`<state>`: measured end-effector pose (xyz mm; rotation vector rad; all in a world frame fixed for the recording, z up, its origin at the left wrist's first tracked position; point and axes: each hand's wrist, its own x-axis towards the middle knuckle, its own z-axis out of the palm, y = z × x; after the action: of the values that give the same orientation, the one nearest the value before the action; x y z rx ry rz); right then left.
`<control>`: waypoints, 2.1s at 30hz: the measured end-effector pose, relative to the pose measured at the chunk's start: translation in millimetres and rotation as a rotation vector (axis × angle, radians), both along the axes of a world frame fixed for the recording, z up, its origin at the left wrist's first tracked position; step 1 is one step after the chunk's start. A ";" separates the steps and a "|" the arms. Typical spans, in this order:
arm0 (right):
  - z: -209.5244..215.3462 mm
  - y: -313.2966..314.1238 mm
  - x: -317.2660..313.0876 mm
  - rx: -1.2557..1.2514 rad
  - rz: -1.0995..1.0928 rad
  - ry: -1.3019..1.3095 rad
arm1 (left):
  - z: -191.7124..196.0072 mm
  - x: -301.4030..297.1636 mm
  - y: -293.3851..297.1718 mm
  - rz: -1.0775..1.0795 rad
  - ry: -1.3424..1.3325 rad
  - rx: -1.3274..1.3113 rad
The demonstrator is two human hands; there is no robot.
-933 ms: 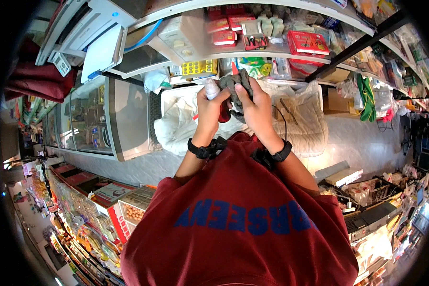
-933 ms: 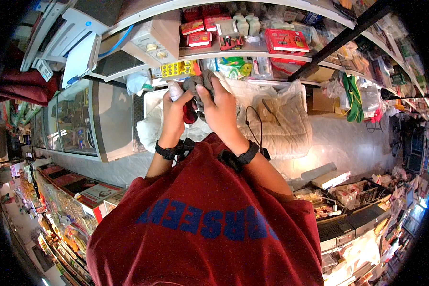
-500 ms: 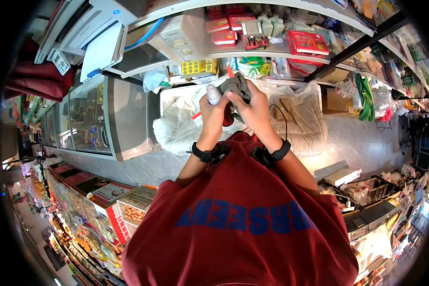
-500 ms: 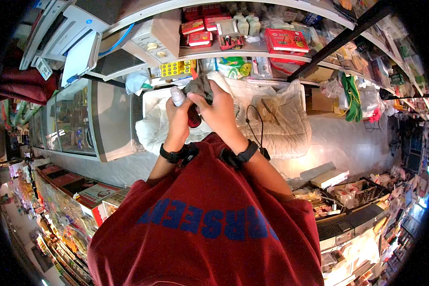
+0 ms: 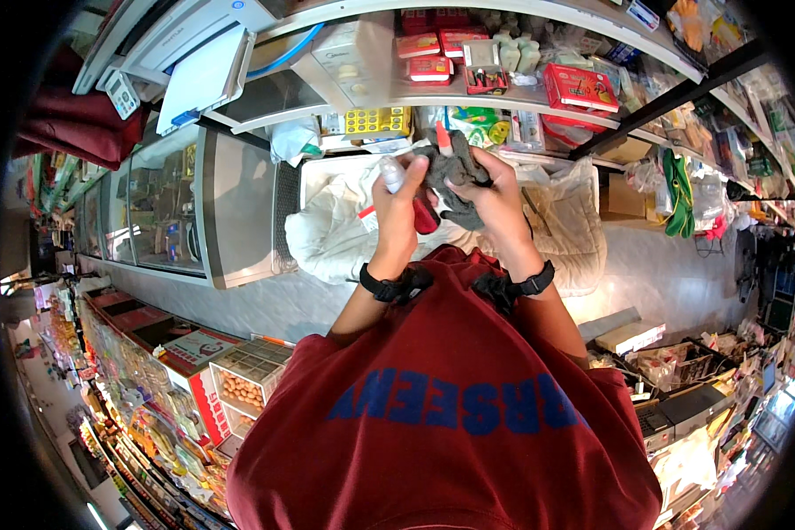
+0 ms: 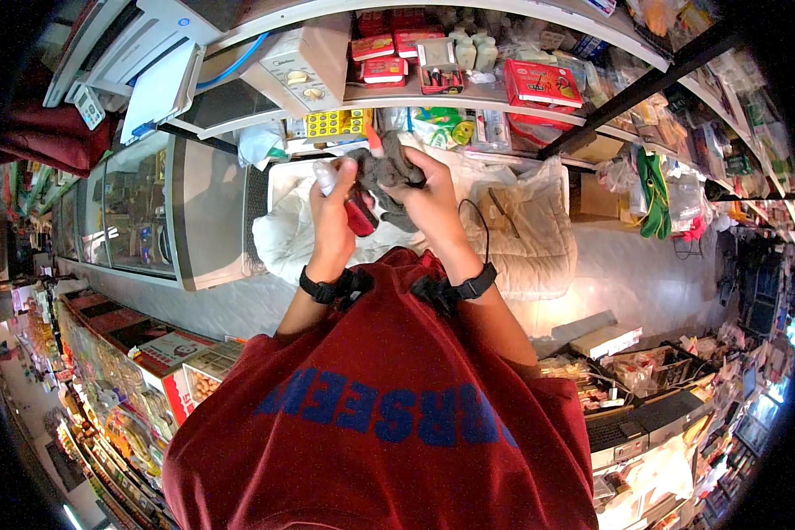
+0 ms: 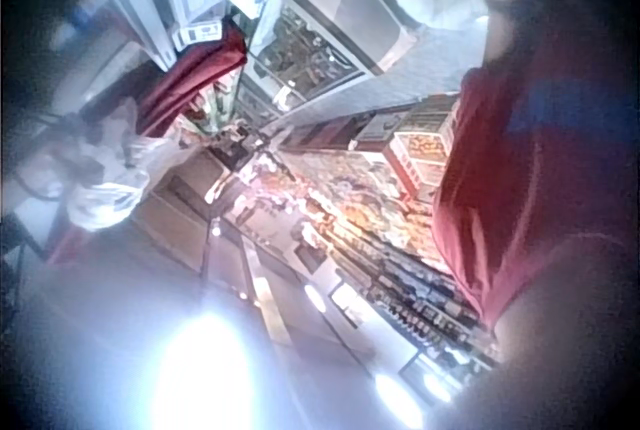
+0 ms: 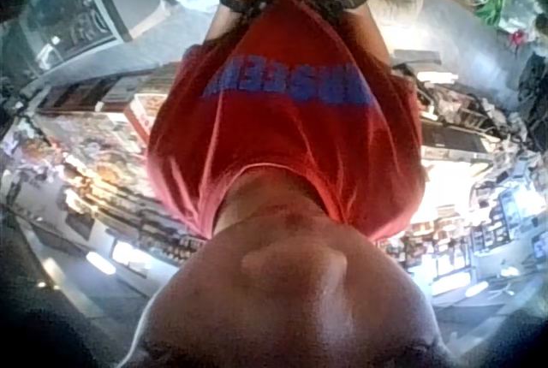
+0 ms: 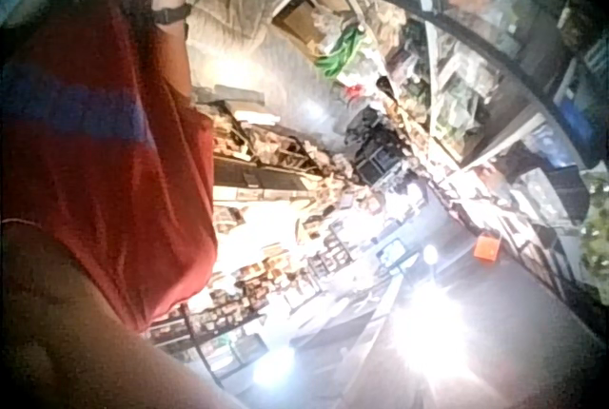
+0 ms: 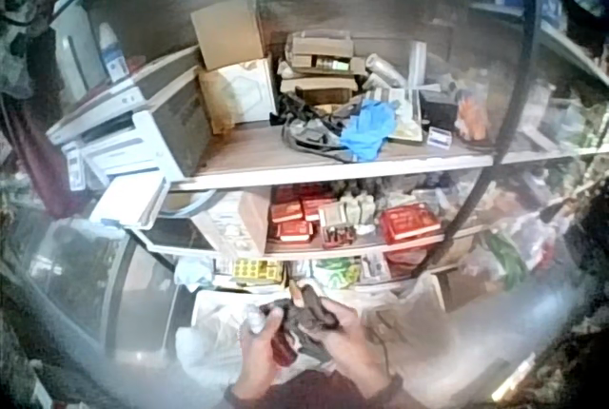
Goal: The person picks up a white box, a brown cardboard box, and a pink spray bottle one by one, and wipes each of them with a grey cloth.
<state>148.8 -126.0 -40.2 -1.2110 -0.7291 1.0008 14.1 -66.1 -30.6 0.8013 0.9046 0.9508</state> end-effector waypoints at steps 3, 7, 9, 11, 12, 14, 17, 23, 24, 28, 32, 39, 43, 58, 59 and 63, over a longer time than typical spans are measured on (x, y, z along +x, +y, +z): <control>6.7 -0.9 0.7 0.016 -0.110 -0.291 | 2.4 -3.7 8.4 0.054 0.057 0.100; 16.9 -2.8 -2.6 -0.018 -0.211 -0.381 | -3.9 -0.7 4.7 0.107 0.162 0.217; 16.6 -3.8 0.3 -0.038 -0.194 -0.394 | -2.5 0.2 3.8 0.160 0.140 0.234; 13.2 -5.8 2.6 -0.030 -0.177 -0.350 | 7.7 -5.2 3.6 0.024 0.127 0.226; 12.4 -6.7 4.4 -0.008 -0.165 -0.326 | 9.5 -8.1 5.0 -0.064 0.122 0.192; 12.7 -6.7 4.5 0.038 -0.127 -0.270 | 11.4 -13.0 4.1 -0.236 0.149 0.130; 12.6 -9.3 3.6 0.021 -0.064 -0.188 | 5.4 -11.4 0.6 -0.230 0.153 0.107; 14.2 -11.9 -0.2 0.038 -0.087 -0.324 | 8.0 -11.8 -3.2 -0.120 0.072 0.075; 15.4 -12.2 -1.9 0.048 -0.116 -0.321 | 6.5 -11.4 -4.2 -0.131 0.024 0.058; 18.9 -15.1 -8.7 0.039 -0.194 -0.372 | 4.2 -10.6 -6.7 -0.158 -0.112 -0.029; 26.4 -20.2 -8.7 0.036 -0.162 -0.284 | 7.7 -14.5 -7.3 -0.236 -0.132 -0.141; 26.6 -25.7 -6.9 0.036 -0.095 -0.211 | 9.1 -9.9 -6.9 -0.035 -0.128 0.003; 41.2 -37.4 3.1 0.046 -0.207 -0.430 | 18.4 -11.5 -3.5 0.086 -0.243 -0.002; 91.3 -31.9 -1.5 0.158 0.026 -0.409 | 34.9 -20.0 -14.6 -0.308 -0.023 0.344; 88.1 -29.8 0.9 0.144 0.059 -0.391 | 35.7 -21.7 -12.6 -0.328 -0.004 0.345; 90.2 -24.2 11.0 0.133 0.201 -0.288 | 20.2 -30.6 -11.0 -0.470 0.116 0.513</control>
<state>159.9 -150.2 49.9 -1.1944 -1.1448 0.9330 -16.5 -77.0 -10.5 1.4463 0.5284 0.7249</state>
